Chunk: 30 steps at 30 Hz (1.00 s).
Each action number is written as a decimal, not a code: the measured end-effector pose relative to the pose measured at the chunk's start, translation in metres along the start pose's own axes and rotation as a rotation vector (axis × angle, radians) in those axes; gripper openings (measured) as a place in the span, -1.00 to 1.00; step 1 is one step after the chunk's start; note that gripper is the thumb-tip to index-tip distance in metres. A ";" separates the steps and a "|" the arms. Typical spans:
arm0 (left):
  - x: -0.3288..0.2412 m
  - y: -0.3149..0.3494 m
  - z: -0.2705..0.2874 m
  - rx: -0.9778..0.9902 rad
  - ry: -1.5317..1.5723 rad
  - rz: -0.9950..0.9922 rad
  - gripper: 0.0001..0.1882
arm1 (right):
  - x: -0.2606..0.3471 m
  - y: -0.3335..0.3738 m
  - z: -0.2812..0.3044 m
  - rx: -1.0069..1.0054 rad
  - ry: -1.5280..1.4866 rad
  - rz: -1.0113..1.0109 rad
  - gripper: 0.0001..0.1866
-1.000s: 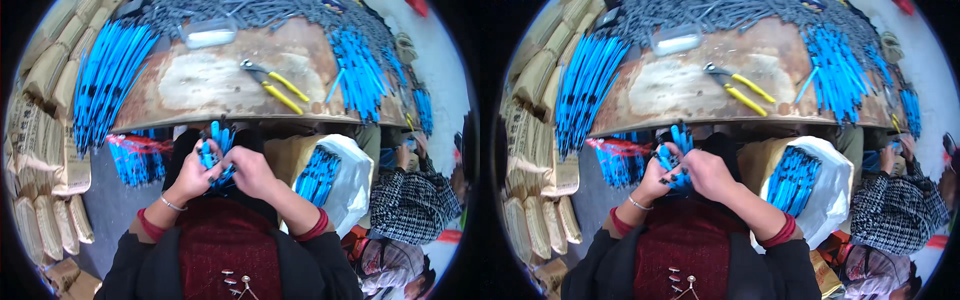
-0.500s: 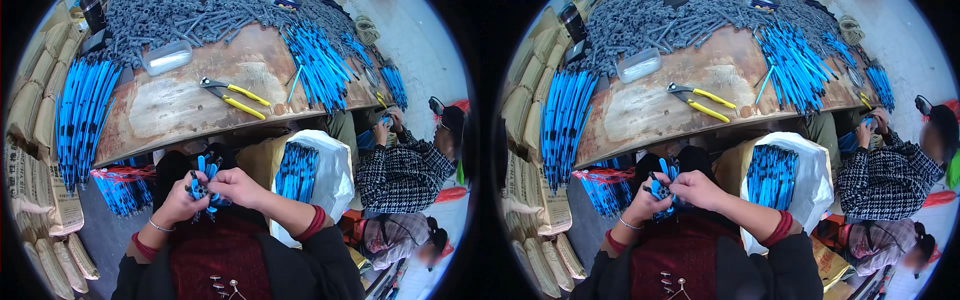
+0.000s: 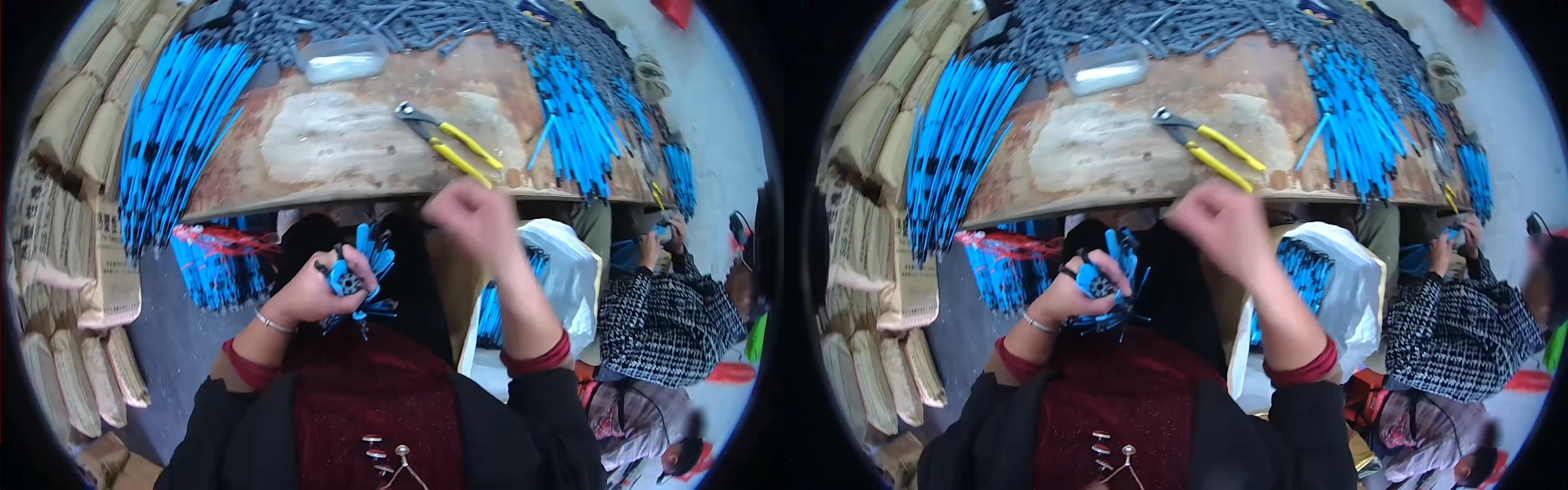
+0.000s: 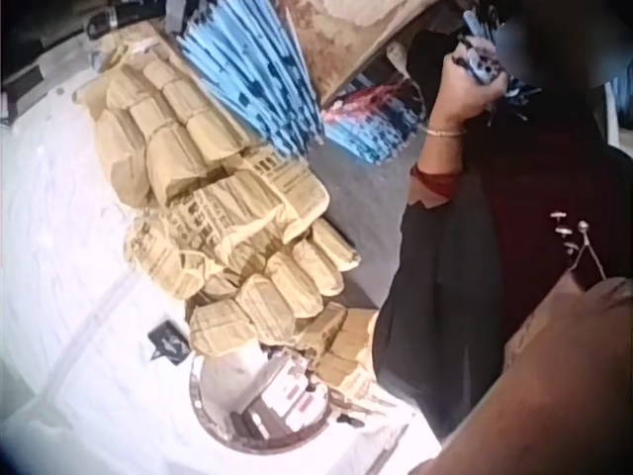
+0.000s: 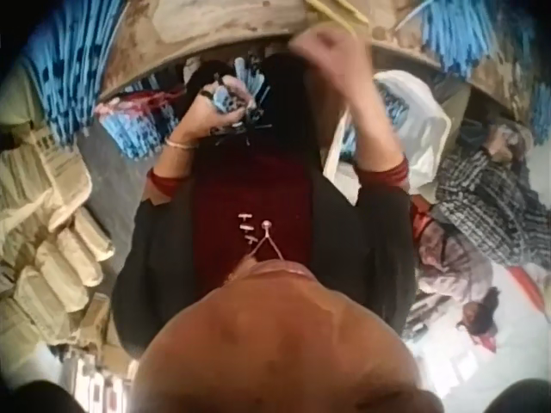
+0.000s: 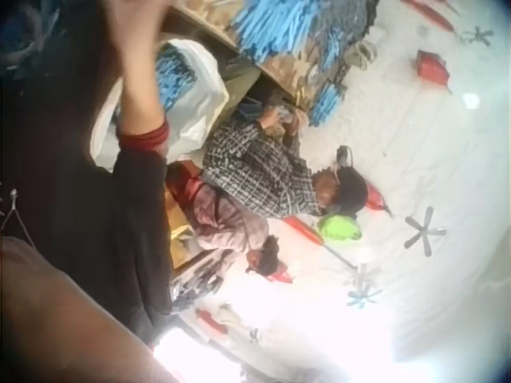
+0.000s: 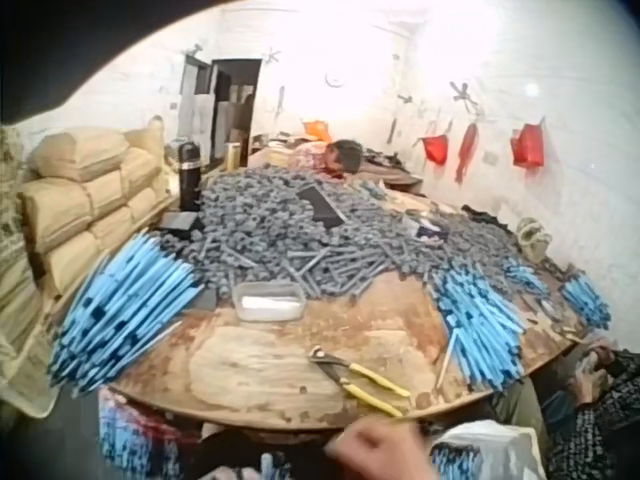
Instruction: The person assembles pen components by fitting barrels and tips together, then uses pliers to secure the parts.
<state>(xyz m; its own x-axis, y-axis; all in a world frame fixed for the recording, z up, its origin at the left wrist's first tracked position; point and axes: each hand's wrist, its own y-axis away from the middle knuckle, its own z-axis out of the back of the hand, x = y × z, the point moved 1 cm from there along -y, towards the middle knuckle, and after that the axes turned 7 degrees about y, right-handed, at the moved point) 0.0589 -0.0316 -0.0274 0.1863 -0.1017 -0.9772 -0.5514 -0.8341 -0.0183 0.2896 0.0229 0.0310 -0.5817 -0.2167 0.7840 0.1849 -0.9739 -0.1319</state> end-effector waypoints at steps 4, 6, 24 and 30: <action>-0.003 -0.001 0.000 -0.062 -0.085 -0.035 -0.83 | -0.022 -0.050 0.016 -0.331 0.867 0.299 -0.50; -0.004 0.002 0.000 -0.118 0.124 -0.039 -0.84 | -0.036 -0.060 0.012 -0.251 0.962 0.249 -0.43; -0.016 0.004 0.002 -0.029 0.031 0.034 -0.74 | -0.021 0.123 -0.058 0.117 -0.310 -0.113 -0.24; -0.018 0.007 0.004 -0.059 0.047 0.079 -0.68 | -0.033 0.102 -0.051 -0.239 0.670 0.623 -0.45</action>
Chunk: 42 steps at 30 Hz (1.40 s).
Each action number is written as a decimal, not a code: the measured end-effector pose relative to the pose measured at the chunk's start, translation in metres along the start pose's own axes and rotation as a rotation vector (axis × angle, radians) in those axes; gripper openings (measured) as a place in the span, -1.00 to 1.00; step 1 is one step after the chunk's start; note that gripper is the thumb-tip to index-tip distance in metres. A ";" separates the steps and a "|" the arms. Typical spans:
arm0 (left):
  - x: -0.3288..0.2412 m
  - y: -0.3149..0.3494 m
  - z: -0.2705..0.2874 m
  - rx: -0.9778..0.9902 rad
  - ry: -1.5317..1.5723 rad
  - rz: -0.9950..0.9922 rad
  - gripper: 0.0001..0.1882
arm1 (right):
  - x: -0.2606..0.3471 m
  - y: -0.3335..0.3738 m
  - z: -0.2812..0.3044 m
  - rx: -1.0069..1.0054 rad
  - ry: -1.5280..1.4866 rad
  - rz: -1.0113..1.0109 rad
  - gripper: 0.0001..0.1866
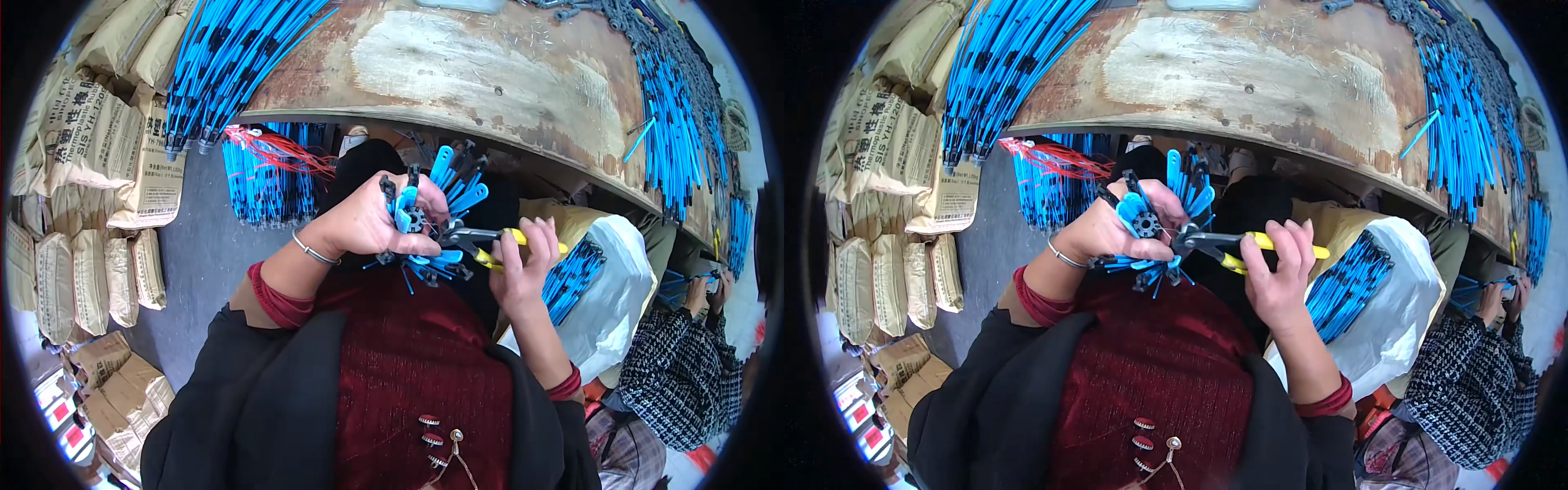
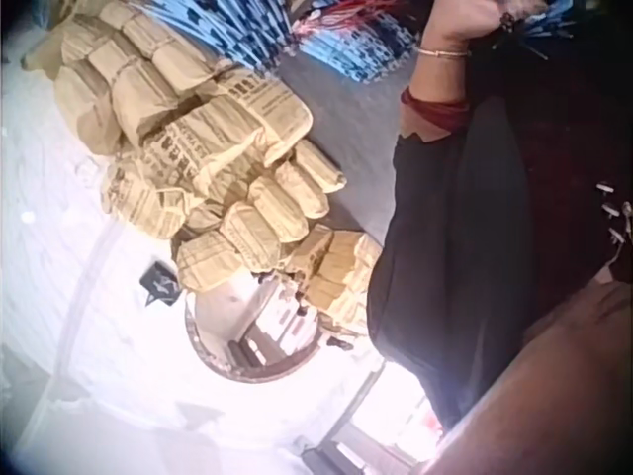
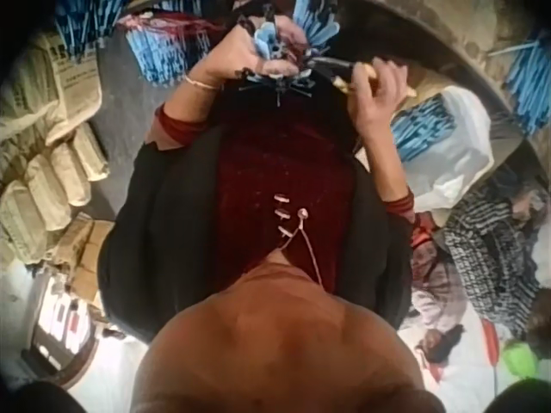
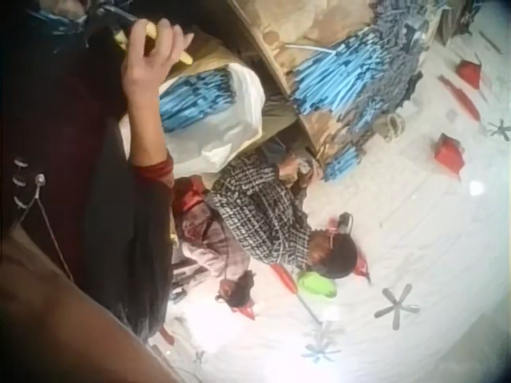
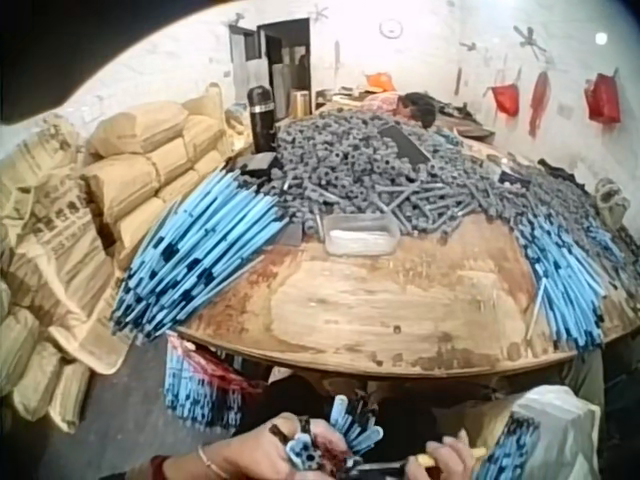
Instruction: The person assembles pen components by fitting barrels and tips together, then uses pliers to secure the parts.
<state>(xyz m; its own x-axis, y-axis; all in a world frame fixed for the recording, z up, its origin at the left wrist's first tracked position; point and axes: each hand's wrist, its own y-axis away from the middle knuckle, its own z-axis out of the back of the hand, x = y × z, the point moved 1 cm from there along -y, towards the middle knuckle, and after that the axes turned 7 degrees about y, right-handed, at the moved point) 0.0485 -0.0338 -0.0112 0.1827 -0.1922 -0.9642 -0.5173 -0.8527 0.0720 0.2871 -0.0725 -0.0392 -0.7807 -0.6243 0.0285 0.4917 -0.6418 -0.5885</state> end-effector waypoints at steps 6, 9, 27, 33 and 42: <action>0.008 -0.004 0.004 0.024 -0.204 -0.150 -0.60 | 0.014 -0.009 -0.002 -0.022 -0.011 -0.026 -0.53; 0.009 -0.004 0.005 -0.042 -0.233 -0.125 -0.58 | 0.026 -0.006 -0.002 0.011 -0.021 -0.155 -0.53; 0.009 -0.005 0.015 0.210 -0.243 -0.077 -0.64 | -0.012 -0.023 0.009 1.331 -1.472 -0.407 -0.30; 0.014 -0.008 0.018 -0.037 -0.245 -0.061 -0.65 | -0.021 -0.041 0.036 0.560 -0.376 -0.011 -0.25; 0.010 -0.016 0.018 0.293 -0.217 -0.115 -0.62 | -0.010 -0.013 0.011 1.482 -1.795 -0.550 -0.31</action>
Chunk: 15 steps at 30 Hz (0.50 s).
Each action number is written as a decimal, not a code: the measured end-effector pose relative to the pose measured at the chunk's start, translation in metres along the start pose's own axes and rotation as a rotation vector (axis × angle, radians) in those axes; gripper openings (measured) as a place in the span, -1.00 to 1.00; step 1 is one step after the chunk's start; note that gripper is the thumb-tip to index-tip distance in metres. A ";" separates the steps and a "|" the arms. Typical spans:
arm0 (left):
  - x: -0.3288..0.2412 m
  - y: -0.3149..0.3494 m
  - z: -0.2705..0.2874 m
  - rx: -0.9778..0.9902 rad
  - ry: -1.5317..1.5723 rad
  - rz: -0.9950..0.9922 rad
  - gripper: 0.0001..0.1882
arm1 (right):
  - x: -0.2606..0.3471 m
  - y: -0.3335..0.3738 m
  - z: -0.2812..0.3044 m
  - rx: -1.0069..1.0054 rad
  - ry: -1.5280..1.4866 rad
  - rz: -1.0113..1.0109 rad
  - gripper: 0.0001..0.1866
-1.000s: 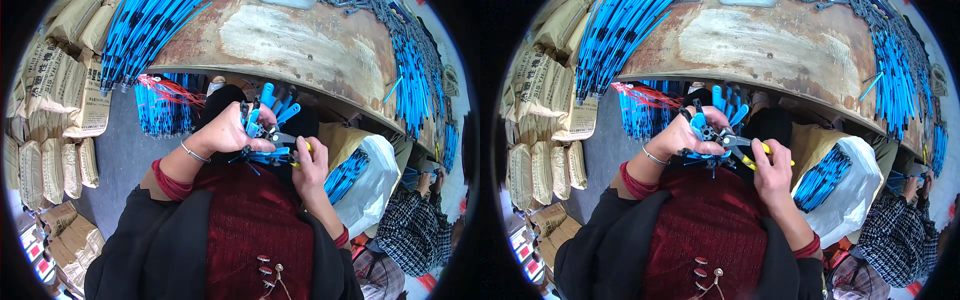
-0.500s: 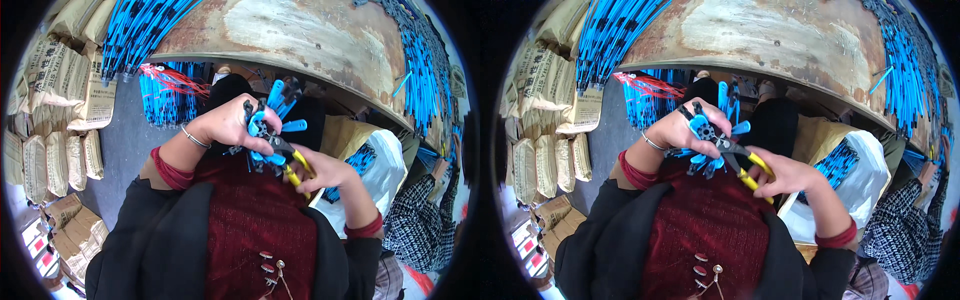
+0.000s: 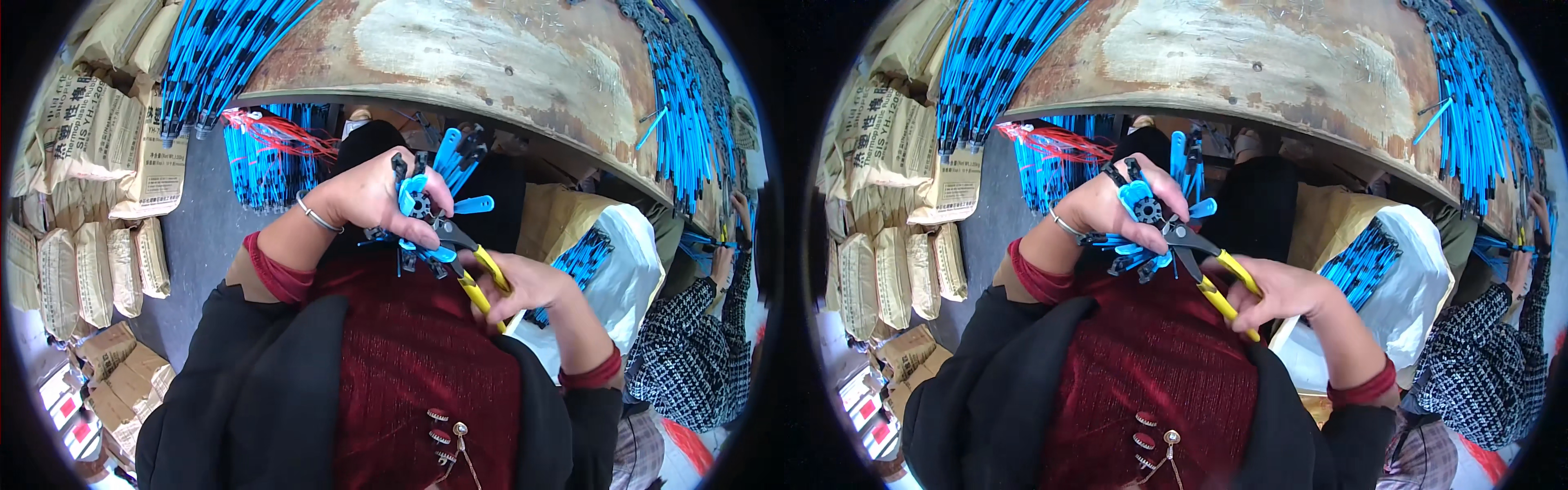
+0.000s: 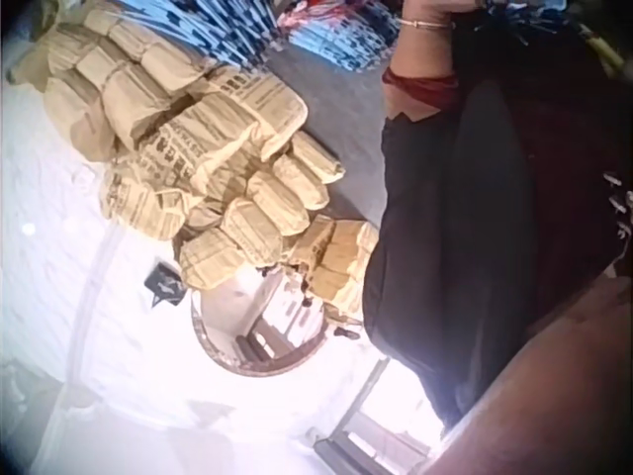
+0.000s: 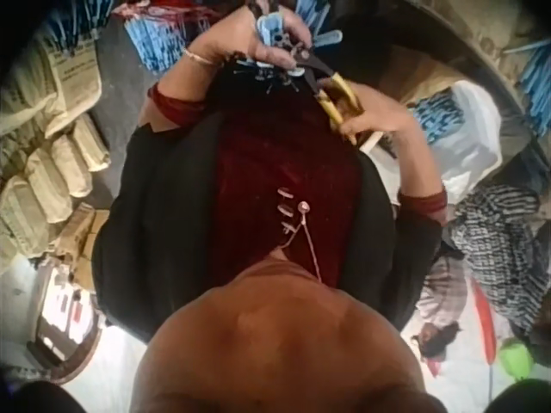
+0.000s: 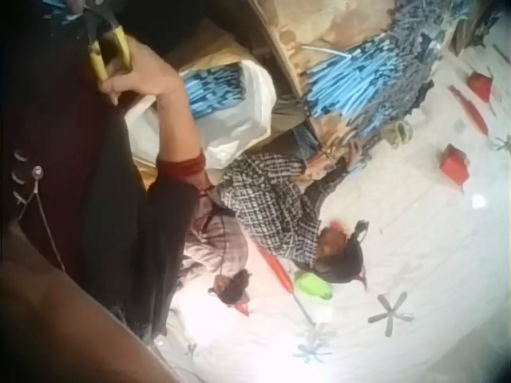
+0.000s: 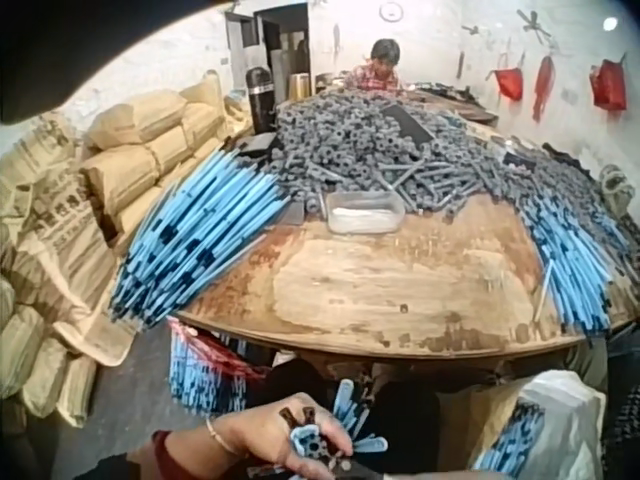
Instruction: The person assembles pen components by fitting barrels and tips together, then uses pliers to secure the parts.
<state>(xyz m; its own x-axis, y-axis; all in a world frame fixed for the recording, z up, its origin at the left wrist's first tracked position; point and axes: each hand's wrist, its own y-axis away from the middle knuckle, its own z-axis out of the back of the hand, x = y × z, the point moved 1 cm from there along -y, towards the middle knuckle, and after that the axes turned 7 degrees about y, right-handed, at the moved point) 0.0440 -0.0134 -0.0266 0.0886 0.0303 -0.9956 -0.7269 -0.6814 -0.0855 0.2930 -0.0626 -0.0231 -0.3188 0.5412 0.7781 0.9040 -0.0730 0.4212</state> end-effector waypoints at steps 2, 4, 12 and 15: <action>-0.001 0.004 -0.002 -0.068 -0.072 0.011 -0.61 | 0.021 0.011 -0.005 -0.487 0.711 0.122 -0.32; -0.003 0.003 -0.004 -0.105 -0.045 0.060 -0.61 | 0.025 0.017 -0.010 -0.623 0.945 0.178 -0.27; -0.004 -0.005 -0.002 0.029 0.054 0.071 -0.59 | -0.018 -0.002 -0.001 0.069 -0.238 -0.110 -0.20; -0.008 -0.003 -0.003 0.076 0.072 0.072 -0.58 | -0.023 -0.010 -0.003 0.312 -0.439 0.028 -0.28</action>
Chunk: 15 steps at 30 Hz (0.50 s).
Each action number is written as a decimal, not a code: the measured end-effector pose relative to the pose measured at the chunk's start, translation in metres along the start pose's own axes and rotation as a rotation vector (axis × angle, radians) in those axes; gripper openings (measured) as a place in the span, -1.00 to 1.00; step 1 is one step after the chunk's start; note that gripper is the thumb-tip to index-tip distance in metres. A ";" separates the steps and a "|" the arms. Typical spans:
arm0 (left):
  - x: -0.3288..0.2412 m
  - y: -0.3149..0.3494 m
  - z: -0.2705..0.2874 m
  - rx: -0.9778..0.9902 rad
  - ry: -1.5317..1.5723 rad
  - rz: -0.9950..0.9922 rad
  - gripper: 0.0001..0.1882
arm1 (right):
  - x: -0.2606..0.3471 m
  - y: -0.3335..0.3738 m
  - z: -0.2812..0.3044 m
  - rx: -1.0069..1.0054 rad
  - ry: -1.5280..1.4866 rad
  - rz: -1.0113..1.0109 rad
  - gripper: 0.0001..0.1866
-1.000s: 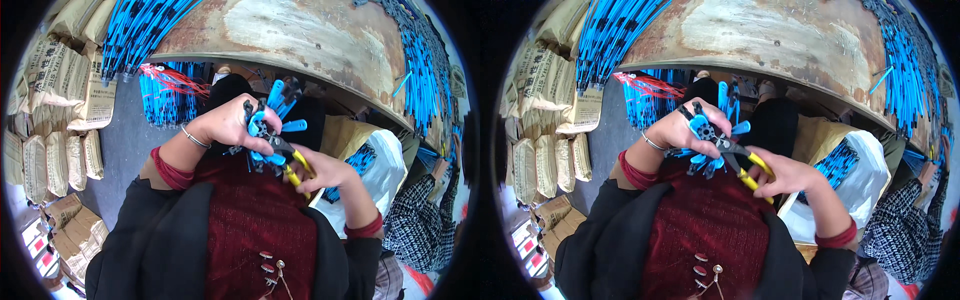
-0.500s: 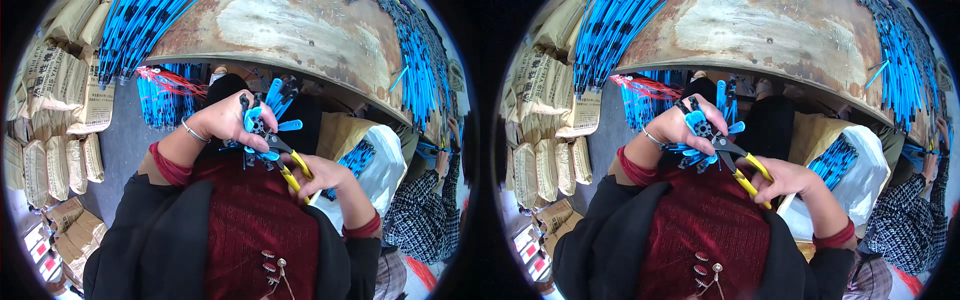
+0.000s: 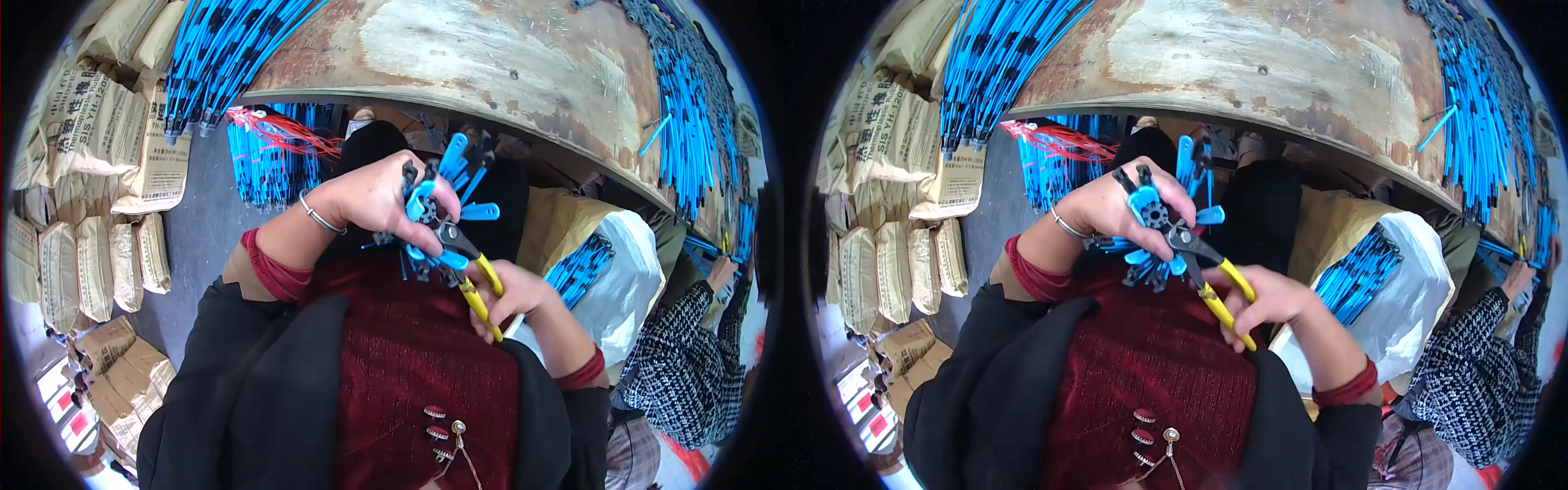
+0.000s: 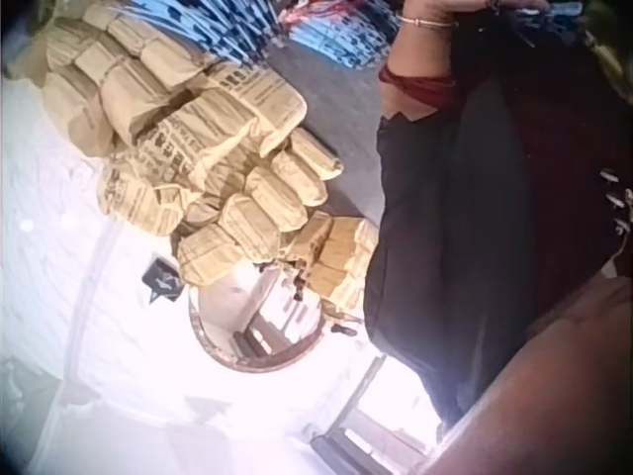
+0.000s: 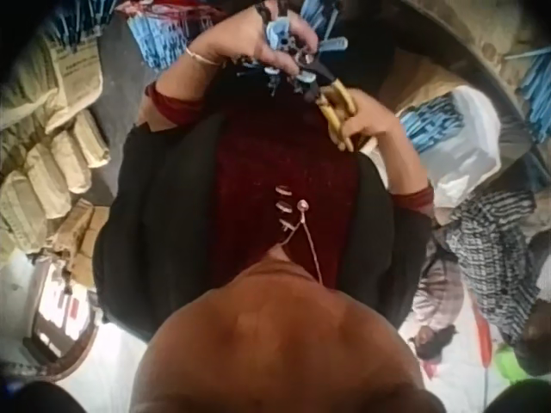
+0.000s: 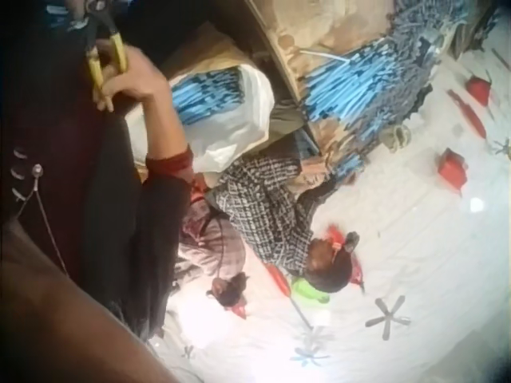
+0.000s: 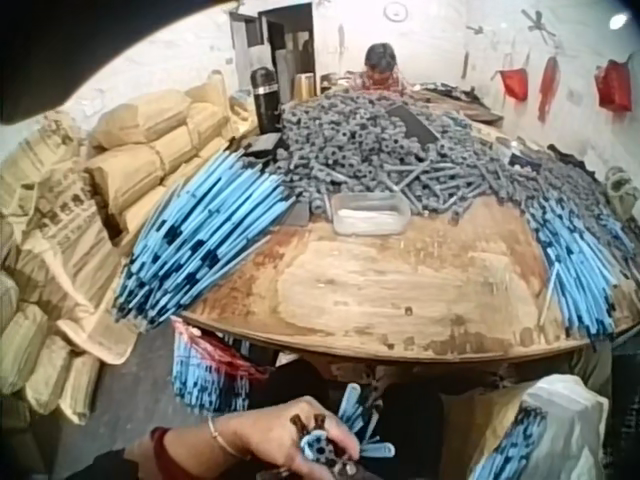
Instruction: The person assembles pen components by fitting barrels and tips together, then uses pliers to secure the parts.
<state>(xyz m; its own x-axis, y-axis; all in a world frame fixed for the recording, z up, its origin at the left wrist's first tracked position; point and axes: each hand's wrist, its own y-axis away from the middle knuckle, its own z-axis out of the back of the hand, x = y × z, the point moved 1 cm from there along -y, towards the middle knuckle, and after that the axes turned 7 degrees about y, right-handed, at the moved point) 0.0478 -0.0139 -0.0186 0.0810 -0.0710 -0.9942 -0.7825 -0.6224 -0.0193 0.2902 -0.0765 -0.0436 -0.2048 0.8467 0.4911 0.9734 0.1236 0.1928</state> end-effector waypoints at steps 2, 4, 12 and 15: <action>0.002 0.004 0.005 -0.091 -0.096 -0.002 -0.58 | 0.017 0.010 -0.008 -0.477 0.564 0.107 -0.24; 0.004 0.004 0.006 -0.141 -0.144 -0.005 -0.58 | 0.031 0.014 -0.016 -0.714 0.848 0.159 -0.23; -0.004 -0.008 -0.004 -0.109 -0.040 0.049 -0.60 | 0.021 0.029 -0.011 -0.551 0.458 -0.135 -0.28; 0.002 -0.009 -0.006 0.028 -0.027 -0.046 -0.60 | -0.009 0.017 0.016 -0.058 0.012 -0.042 -0.25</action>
<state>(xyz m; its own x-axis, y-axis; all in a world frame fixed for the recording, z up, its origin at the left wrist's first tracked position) 0.0586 -0.0130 -0.0194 0.1012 -0.0212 -0.9946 -0.7955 -0.6021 -0.0681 0.3100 -0.0737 -0.0581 -0.2470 0.8352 0.4914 0.9564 0.1285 0.2623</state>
